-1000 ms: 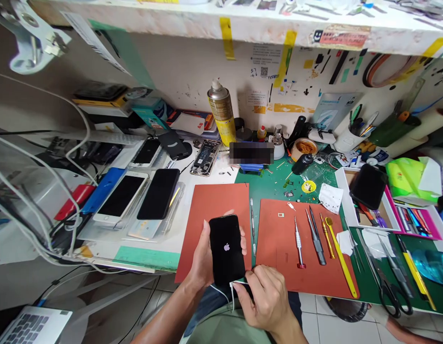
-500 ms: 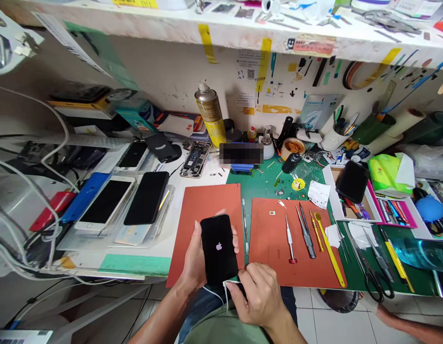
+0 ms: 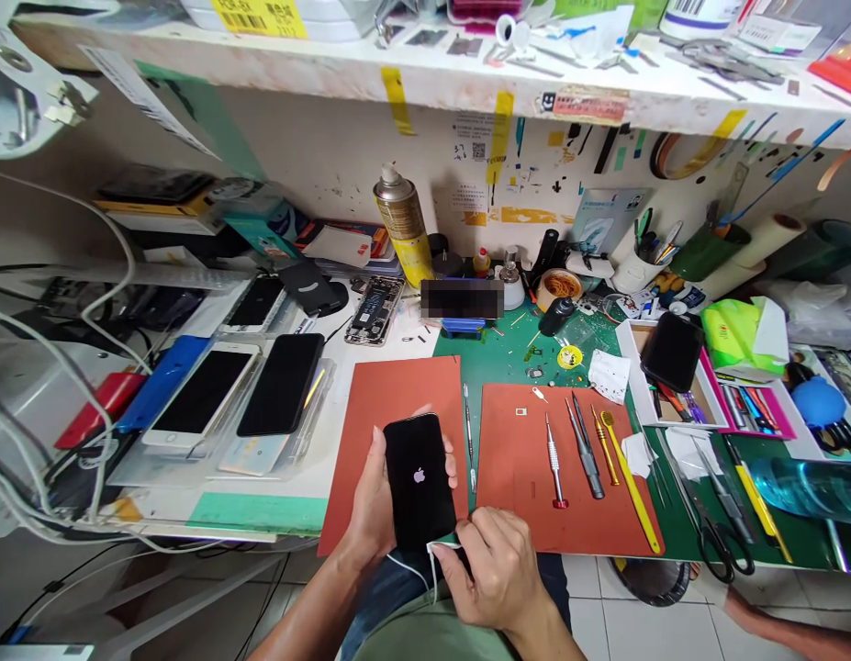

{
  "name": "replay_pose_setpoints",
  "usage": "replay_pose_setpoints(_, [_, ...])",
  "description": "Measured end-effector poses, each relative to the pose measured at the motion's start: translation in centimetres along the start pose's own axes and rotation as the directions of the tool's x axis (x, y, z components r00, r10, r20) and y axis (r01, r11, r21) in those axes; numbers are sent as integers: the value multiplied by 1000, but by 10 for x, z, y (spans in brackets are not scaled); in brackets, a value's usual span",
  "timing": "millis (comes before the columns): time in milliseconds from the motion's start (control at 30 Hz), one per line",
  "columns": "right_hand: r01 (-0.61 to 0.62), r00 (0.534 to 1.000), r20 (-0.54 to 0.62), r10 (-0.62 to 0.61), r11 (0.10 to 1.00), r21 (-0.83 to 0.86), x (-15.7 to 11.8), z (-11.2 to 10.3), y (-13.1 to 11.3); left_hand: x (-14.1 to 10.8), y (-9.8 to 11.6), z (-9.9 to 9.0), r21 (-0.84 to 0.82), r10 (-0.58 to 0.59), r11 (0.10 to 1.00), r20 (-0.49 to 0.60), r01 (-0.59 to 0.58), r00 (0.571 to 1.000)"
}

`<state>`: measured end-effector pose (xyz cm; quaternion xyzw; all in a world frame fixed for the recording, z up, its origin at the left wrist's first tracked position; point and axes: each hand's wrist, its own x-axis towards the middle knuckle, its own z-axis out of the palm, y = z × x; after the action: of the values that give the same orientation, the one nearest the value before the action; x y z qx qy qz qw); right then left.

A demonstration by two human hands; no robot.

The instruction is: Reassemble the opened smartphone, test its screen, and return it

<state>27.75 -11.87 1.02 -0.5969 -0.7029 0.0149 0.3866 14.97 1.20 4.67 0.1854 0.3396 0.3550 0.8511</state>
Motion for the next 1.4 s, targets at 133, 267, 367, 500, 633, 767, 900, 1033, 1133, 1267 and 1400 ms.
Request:
replay_pose_setpoints(133, [-4, 1000, 4, 4, 1000, 14, -1, 0, 0, 0, -1, -1, -4, 3, 1000, -4, -3, 1000])
replay_pose_setpoints(267, [-7, 1000, 2, 7, 1000, 23, -2, 1, 1, 0, -1, -3, -2, 10, 1000, -10, -10, 1000])
replay_pose_setpoints(367, [-5, 1000, -2, 5, 1000, 20, -2, 2, 1, 1, -2, -5, 3, 16, 1000, -9, -16, 1000])
replay_pose_setpoints(500, [-3, 1000, 0, 3, 1000, 16, -3, 2, 1, 2, -3, -8, -21, 10, 1000, 20, -9, 1000])
replay_pose_setpoints(633, [-3, 1000, 0, 3, 1000, 17, -3, 1, 0, 2, -4, -9, -28, 24, 999, 27, -23, 999])
replay_pose_setpoints(767, [-1, 1000, 2, 1, 1000, 16, -3, 2, 0, 2, -3, -7, -37, 21, 999, 24, -20, 999])
replay_pose_setpoints(900, [1, 1000, 5, -1, 1000, 8, -3, 2, 1, 1, -3, -5, -37, 15, 999, 13, -15, 1000])
replay_pose_setpoints(1033, [-1, 1000, 2, 1, 1000, 8, -3, 2, 0, 0, -2, -4, -36, 16, 999, -10, -16, 1000])
replay_pose_setpoints(1133, [-3, 1000, 2, 3, 1000, 6, -2, 2, 0, 0, -2, -2, -38, 19, 999, -17, -20, 1000])
replay_pose_setpoints(1267, [0, 1000, 0, 0, 1000, -2, -2, 2, 0, 0, -1, -2, -34, 14, 999, -33, -15, 999])
replay_pose_setpoints(1400, [5, 1000, -3, -5, 1000, -8, -1, 1, 0, -1, -2, -3, -22, 12, 1000, -26, -13, 1000])
